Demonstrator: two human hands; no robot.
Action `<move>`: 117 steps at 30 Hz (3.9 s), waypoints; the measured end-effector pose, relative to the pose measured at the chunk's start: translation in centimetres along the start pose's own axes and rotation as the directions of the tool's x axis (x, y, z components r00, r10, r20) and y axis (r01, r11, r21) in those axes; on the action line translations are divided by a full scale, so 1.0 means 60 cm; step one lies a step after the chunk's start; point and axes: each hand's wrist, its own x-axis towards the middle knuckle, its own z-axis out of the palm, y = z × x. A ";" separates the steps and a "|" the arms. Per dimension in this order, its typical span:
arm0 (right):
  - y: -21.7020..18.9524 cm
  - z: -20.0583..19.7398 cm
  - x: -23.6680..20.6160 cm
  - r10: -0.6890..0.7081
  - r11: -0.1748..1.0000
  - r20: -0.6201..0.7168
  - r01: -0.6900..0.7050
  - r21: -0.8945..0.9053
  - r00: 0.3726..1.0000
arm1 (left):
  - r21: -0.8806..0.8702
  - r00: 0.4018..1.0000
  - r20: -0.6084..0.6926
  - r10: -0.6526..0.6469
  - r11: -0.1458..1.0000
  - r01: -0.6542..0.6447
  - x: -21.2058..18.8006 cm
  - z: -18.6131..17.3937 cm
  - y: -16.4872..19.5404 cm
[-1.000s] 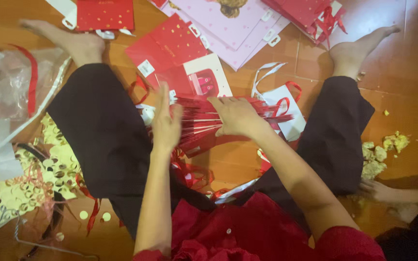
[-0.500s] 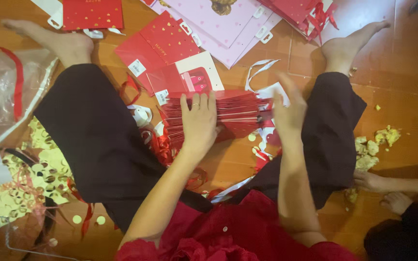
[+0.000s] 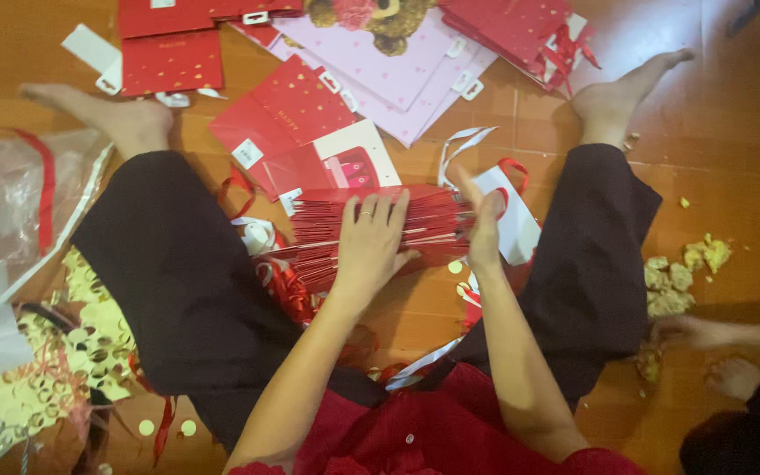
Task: The person sits on the floor and assembles small red gift boxes by inserting white inserts, folding flaps, and tying red ribbons. They handle multiple boxes and ribbons, stacking completed units and continuing the process.
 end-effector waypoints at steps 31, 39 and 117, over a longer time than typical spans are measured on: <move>-0.118 0.132 -0.061 -0.271 0.174 0.436 0.490 -0.854 0.858 | 0.030 0.999 0.050 -0.016 0.999 0.014 0.003 0.007 0.008; -0.126 0.122 -0.059 -0.357 0.126 0.431 0.500 -0.857 0.829 | -0.036 0.999 -0.047 0.016 0.999 -0.018 -0.001 0.014 0.002; -0.103 0.143 -0.047 -0.117 -0.085 0.600 0.594 -0.800 0.791 | 0.053 0.986 0.157 -0.057 0.997 0.049 -0.022 -0.074 -0.041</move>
